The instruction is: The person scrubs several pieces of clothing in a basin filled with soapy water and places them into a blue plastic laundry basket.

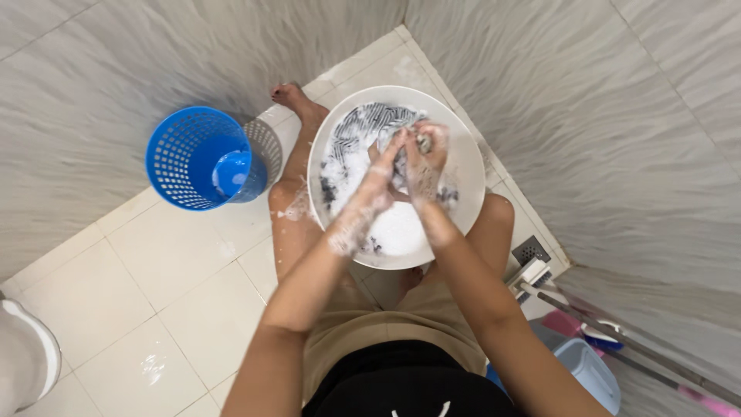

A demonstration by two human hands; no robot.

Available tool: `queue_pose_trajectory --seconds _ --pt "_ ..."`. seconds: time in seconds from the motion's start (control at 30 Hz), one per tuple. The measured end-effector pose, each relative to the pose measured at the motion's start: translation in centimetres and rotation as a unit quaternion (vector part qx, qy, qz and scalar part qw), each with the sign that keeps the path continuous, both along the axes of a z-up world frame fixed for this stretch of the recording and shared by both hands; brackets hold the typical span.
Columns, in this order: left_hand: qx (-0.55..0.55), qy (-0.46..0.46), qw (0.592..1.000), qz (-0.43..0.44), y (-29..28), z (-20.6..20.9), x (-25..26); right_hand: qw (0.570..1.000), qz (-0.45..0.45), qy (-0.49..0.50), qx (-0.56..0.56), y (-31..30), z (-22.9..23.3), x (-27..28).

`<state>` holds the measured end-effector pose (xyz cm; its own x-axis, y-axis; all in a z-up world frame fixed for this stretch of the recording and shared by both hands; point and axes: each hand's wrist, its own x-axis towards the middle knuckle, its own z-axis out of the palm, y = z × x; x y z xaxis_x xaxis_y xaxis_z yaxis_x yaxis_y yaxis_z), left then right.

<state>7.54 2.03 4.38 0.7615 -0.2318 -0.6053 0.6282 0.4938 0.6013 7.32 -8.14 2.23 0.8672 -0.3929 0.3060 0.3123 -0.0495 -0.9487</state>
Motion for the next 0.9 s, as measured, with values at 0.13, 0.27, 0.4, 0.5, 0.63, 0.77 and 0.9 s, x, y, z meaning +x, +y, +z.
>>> queue_pose_trajectory --seconds 0.13,0.27,0.4,0.5,0.63,0.77,0.9 --pt "-0.198 -0.075 0.962 0.172 2.4 -2.9 0.0 0.990 0.141 -0.002 0.002 4.3 2.1 -1.2" --pt "-0.226 -0.096 0.942 0.227 10.2 -3.3 0.6 0.949 0.311 0.005 -0.046 6.9 5.0 -0.9" --pt "-0.035 -0.160 0.925 0.343 16.8 0.9 -0.1 0.923 0.376 0.048 0.062 10.6 4.6 1.5" --pt "0.011 -0.115 0.903 0.415 22.1 0.8 1.2 0.889 0.432 0.128 0.081 12.8 1.9 3.1" --pt "0.070 -0.110 0.896 0.425 29.1 -8.0 3.9 0.827 0.512 0.231 0.016 12.2 -2.6 2.7" --pt "0.085 -0.193 0.926 0.314 31.0 -18.2 6.0 0.778 0.480 0.369 -0.167 8.5 -8.1 2.5" --pt "0.107 -0.228 0.938 0.238 23.0 -17.9 4.1 0.746 0.394 0.478 -0.242 1.0 -15.6 2.3"
